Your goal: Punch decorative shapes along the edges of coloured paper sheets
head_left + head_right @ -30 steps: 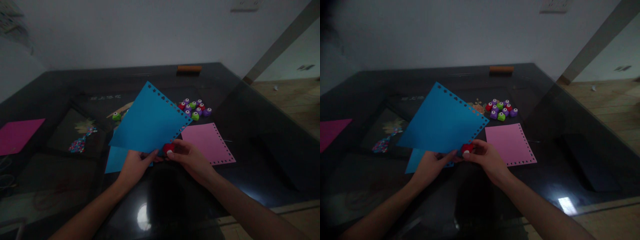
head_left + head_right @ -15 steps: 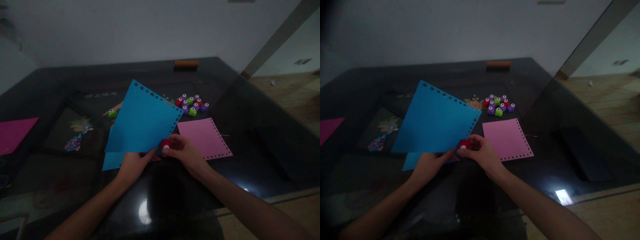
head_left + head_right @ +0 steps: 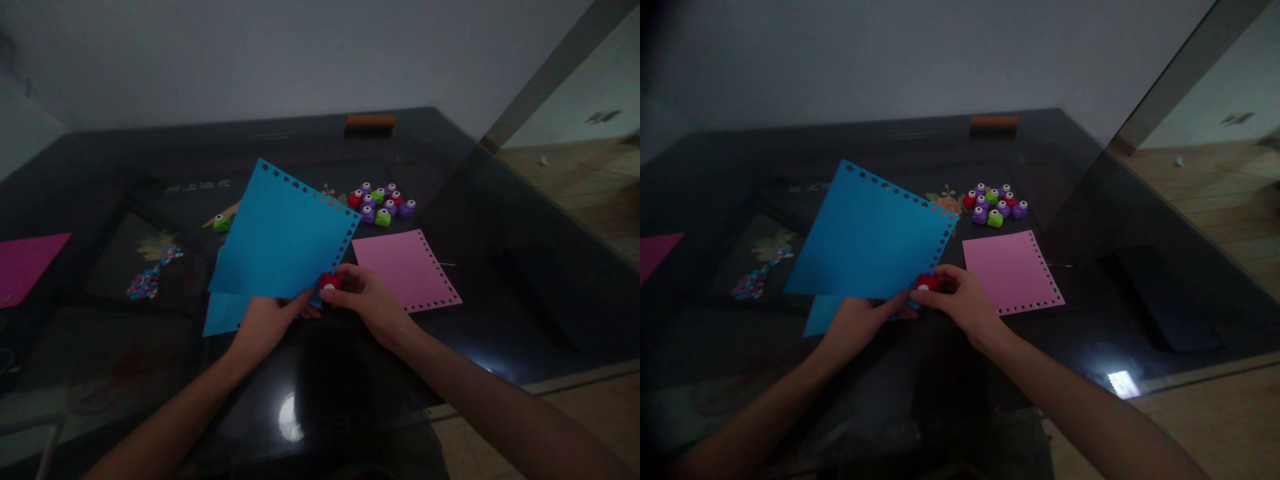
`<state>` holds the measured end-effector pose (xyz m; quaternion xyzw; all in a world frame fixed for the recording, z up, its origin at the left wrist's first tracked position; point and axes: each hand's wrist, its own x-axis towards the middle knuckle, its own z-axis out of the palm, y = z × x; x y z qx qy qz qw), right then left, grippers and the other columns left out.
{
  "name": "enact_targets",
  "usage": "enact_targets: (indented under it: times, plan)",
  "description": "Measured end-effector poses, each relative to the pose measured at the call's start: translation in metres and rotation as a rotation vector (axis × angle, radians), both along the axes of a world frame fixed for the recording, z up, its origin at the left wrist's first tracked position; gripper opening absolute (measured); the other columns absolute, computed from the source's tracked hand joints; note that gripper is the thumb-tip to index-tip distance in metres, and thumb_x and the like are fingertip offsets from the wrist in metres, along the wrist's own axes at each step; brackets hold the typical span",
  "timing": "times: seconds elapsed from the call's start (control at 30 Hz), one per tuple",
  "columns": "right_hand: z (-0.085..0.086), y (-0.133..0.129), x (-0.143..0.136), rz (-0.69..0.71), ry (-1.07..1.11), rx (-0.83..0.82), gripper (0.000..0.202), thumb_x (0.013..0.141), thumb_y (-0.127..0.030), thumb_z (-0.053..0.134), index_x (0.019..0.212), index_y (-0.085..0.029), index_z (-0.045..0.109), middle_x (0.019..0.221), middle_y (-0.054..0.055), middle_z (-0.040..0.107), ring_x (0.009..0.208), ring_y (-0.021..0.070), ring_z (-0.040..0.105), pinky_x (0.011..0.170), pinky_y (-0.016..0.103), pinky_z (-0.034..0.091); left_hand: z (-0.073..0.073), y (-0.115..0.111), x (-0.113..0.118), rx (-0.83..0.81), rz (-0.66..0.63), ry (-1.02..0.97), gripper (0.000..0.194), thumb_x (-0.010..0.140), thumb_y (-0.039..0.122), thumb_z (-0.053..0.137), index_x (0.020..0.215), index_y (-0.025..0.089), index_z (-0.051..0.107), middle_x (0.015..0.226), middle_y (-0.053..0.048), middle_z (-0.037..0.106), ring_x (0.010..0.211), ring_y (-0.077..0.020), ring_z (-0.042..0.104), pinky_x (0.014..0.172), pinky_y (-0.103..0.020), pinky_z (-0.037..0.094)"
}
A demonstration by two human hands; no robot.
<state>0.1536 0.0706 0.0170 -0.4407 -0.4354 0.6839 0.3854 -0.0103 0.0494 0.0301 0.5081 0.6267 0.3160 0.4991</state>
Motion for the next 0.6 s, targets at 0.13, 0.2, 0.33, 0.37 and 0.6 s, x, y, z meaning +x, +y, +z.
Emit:
enact_targets:
  times: [0.13, 0.2, 0.33, 0.37, 0.6]
  plan:
    - [0.0, 0.0002, -0.0003, 0.004, 0.015, 0.003, 0.027, 0.058, -0.03, 0.079, 0.078, -0.021, 0.064, 0.077, -0.001, 0.064, 0.075, 0.0148, 0.058, 0.072, 0.03, 0.043, 0.0, 0.0001, 0.0004, -0.008, -0.001, -0.019, 0.018, 0.075, 0.033, 0.06, 0.071, 0.016, 0.065, 0.063, -0.004, 0.072, 0.061, -0.02, 0.068, 0.067, -0.031, 0.054]
    - [0.0004, 0.0, -0.0005, 0.008, 0.022, 0.002, 0.027, 0.058, -0.03, 0.079, 0.077, -0.021, 0.063, 0.077, -0.001, 0.064, 0.075, 0.0148, 0.058, 0.074, 0.031, 0.043, 0.0004, 0.0, 0.0008, -0.012, -0.008, -0.019, 0.018, 0.076, 0.033, 0.06, 0.074, 0.016, 0.066, 0.064, -0.004, 0.072, 0.062, -0.0201, 0.069, 0.067, -0.031, 0.054]
    - [0.0011, -0.0003, -0.0006, 0.012, 0.027, -0.002, 0.025, 0.058, -0.031, 0.078, 0.075, -0.021, 0.062, 0.075, -0.001, 0.063, 0.073, 0.015, 0.057, 0.073, 0.032, 0.043, 0.002, 0.0003, 0.0016, -0.037, -0.001, -0.012, 0.015, 0.076, 0.031, 0.059, 0.074, 0.017, 0.065, 0.063, -0.004, 0.072, 0.062, -0.0198, 0.069, 0.067, -0.031, 0.055]
    - [0.0011, -0.0004, -0.0006, 0.014, 0.025, -0.003, 0.025, 0.059, -0.031, 0.078, 0.075, -0.021, 0.061, 0.074, -0.001, 0.063, 0.072, 0.015, 0.057, 0.072, 0.032, 0.043, 0.0023, 0.0004, 0.0017, -0.04, -0.001, -0.012, 0.015, 0.076, 0.03, 0.059, 0.072, 0.017, 0.065, 0.063, -0.003, 0.072, 0.062, -0.0197, 0.069, 0.067, -0.031, 0.055]
    - [0.0019, -0.0004, -0.0006, 0.009, 0.02, 0.004, 0.023, 0.059, -0.029, 0.078, 0.074, -0.021, 0.061, 0.073, -0.001, 0.062, 0.071, 0.0148, 0.056, 0.07, 0.031, 0.042, 0.0003, 0.0002, 0.0006, -0.018, -0.013, -0.031, 0.016, 0.076, 0.031, 0.059, 0.07, 0.018, 0.065, 0.062, -0.003, 0.072, 0.061, -0.0192, 0.068, 0.067, -0.031, 0.055]
